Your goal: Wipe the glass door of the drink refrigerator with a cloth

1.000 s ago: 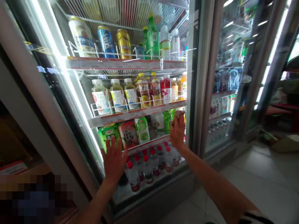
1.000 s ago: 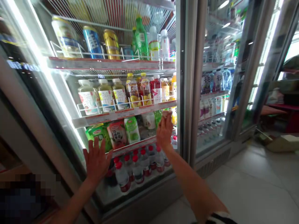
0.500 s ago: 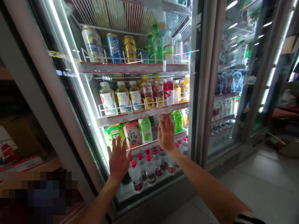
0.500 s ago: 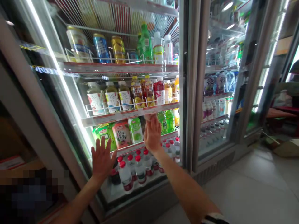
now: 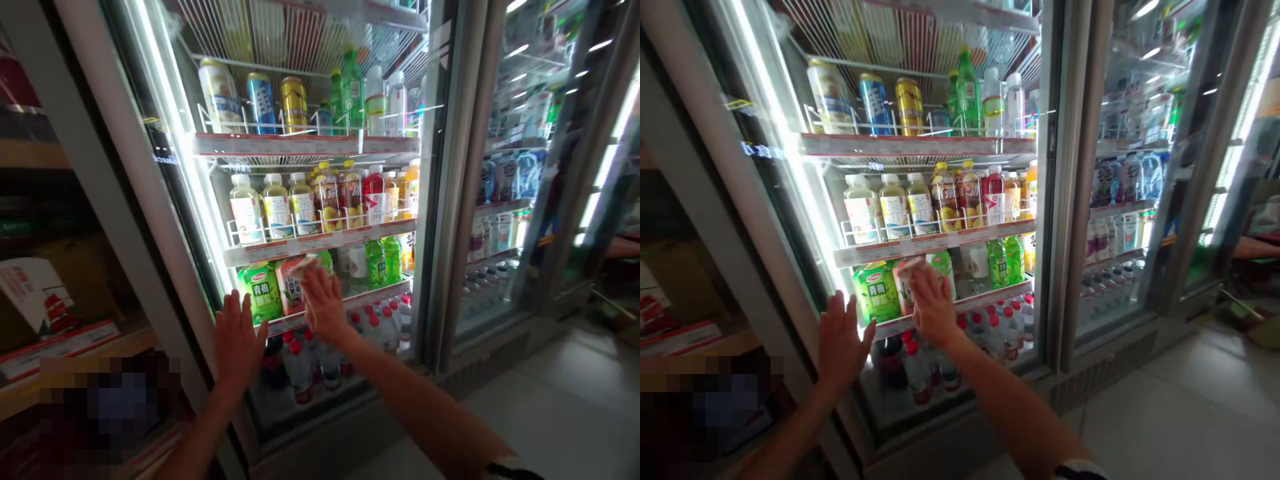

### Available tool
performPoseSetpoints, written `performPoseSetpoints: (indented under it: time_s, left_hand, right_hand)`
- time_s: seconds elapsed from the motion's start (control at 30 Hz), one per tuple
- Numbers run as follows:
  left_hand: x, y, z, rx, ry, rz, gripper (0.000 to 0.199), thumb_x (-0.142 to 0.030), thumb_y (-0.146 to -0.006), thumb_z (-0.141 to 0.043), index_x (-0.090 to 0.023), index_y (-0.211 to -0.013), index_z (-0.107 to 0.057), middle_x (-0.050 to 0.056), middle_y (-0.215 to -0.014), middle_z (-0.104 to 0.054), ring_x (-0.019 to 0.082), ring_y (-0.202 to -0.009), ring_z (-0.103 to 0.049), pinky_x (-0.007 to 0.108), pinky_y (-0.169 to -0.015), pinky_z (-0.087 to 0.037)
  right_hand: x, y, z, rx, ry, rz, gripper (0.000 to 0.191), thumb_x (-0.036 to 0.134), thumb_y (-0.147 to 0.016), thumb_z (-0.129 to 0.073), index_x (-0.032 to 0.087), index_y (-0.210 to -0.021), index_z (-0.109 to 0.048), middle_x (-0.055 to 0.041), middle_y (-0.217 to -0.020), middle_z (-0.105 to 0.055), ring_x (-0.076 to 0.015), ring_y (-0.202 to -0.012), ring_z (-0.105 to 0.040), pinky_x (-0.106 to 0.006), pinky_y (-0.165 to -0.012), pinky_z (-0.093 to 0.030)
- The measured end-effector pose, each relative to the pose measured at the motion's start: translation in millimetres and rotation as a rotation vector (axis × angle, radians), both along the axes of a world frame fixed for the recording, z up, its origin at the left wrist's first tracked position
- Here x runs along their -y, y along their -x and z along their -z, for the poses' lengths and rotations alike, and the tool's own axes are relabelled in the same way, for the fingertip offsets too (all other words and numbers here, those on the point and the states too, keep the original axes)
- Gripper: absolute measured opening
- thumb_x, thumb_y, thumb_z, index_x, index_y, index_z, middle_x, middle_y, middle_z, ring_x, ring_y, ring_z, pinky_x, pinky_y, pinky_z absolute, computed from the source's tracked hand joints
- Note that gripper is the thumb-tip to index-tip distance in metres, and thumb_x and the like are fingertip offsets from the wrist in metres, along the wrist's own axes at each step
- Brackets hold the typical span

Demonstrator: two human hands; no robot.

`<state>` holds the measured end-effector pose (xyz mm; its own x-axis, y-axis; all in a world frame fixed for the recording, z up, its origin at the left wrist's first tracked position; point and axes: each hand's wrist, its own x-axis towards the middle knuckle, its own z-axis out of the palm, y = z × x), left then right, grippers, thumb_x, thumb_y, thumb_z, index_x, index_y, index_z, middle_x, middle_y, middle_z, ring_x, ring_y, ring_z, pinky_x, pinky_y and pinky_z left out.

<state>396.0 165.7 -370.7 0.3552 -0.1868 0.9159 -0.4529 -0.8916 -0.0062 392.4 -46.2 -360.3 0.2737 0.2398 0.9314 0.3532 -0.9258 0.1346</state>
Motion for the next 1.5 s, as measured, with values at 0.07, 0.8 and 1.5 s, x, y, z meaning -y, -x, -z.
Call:
performPoseSetpoints:
  time_s: [0.07,0.8,1.5]
  left_hand:
    - [-1.6,1.3,0.3,0.012,0.002,0.007,0.072,-0.031,-0.089,-0.045,-0.023,-0.147,-0.002,0.012,-0.154,-0.011,0.028,-0.142,-0.013,0.051,-0.113,-0.019]
    - [-7.4,10.4,2.1,0.018,0.01,-0.076,0.076,-0.026,-0.089,-0.044,-0.022,-0.146,0.005,0.014,-0.154,-0.009,0.03,-0.141,-0.013,0.052,-0.111,-0.025]
    - [8.0,-2.3,-59.7,0.065,0.083,-0.099,0.069,-0.035,-0.091,-0.038,-0.018,-0.147,-0.003,0.017,-0.153,-0.014,0.032,-0.141,-0.014,0.057,-0.112,-0.016]
  right_hand:
    - [-15.0,6.1,9.0,-0.059,0.214,-0.074,0.057,0.022,-0.083,-0.044,0.022,-0.139,-0.039,-0.0021,-0.148,-0.037,-0.0205,-0.143,-0.009,-0.047,-0.117,-0.006]
    - [85.2,-16.2,-49.8,0.145,-0.52,0.261,0.056,0.02,-0.088,-0.032,0.016,-0.143,-0.03,-0.0143,-0.153,-0.019,-0.0302,-0.14,-0.021,-0.055,-0.106,-0.027]
    - [133.6,-8.7,-53.6,0.055,-0.121,0.22,0.048,0.023,-0.088,-0.037,0.024,-0.135,-0.045,-0.0081,-0.144,-0.041,-0.0241,-0.138,-0.028,-0.049,-0.11,-0.025]
